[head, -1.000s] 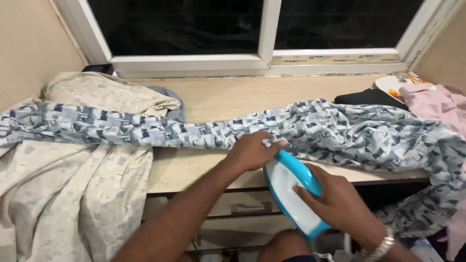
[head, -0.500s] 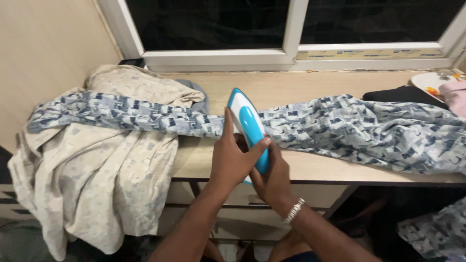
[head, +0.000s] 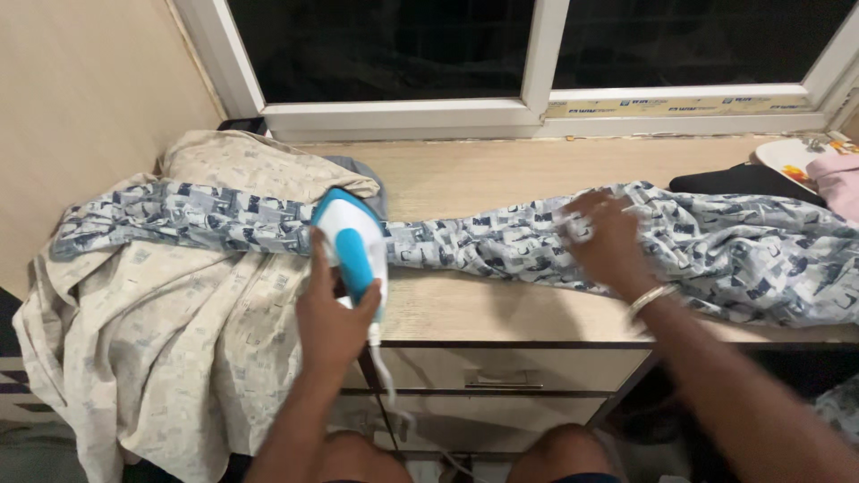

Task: The person irons a patterned shirt laid out on a wooden surface. They use a blue and white iron to smooth the fabric, moving it back and forth across the shirt while holding it in place with their other hand.

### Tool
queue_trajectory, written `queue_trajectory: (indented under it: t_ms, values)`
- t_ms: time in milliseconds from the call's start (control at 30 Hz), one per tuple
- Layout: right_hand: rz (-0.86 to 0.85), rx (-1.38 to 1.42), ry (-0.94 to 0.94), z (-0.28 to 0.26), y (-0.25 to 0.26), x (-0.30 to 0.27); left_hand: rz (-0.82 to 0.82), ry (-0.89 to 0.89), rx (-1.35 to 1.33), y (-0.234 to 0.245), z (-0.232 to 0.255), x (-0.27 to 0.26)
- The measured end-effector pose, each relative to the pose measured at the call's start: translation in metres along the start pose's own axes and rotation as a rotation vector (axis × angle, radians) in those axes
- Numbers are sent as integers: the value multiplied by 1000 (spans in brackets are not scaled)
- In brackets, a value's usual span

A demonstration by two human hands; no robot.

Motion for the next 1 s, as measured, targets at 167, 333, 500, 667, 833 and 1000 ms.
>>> queue_trajectory:
  t_ms: [167,333,500,667,833,1000]
  values:
    - [-123,-195,-263,128,39,31,79,17,-46,20,-8,7]
    - [-436,-285,-303,183,-3,28,222,-31,209,29,16,-1]
    - [-262,-116,-135,151,25,14,399,-402,472,2,67,-41]
    - [53,-122,145,57,108,-32,-20,-492,317,-86,97,-39]
    - [-58,16,144,-16,102,-106,-481,-248,385,-142,95,-20]
    - [-541,385,133,-38,62,-148,-577,-268,368,-169,69,-42]
Point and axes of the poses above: each hand's wrist, its own x-axis towards the middle knuckle, its own y-axis out of the back of the hand, z = x × y, the point moved 5 cm from there along x, towards the middle knuckle, and after that the axes turned 1 degree about y, right-handed, at the moved point
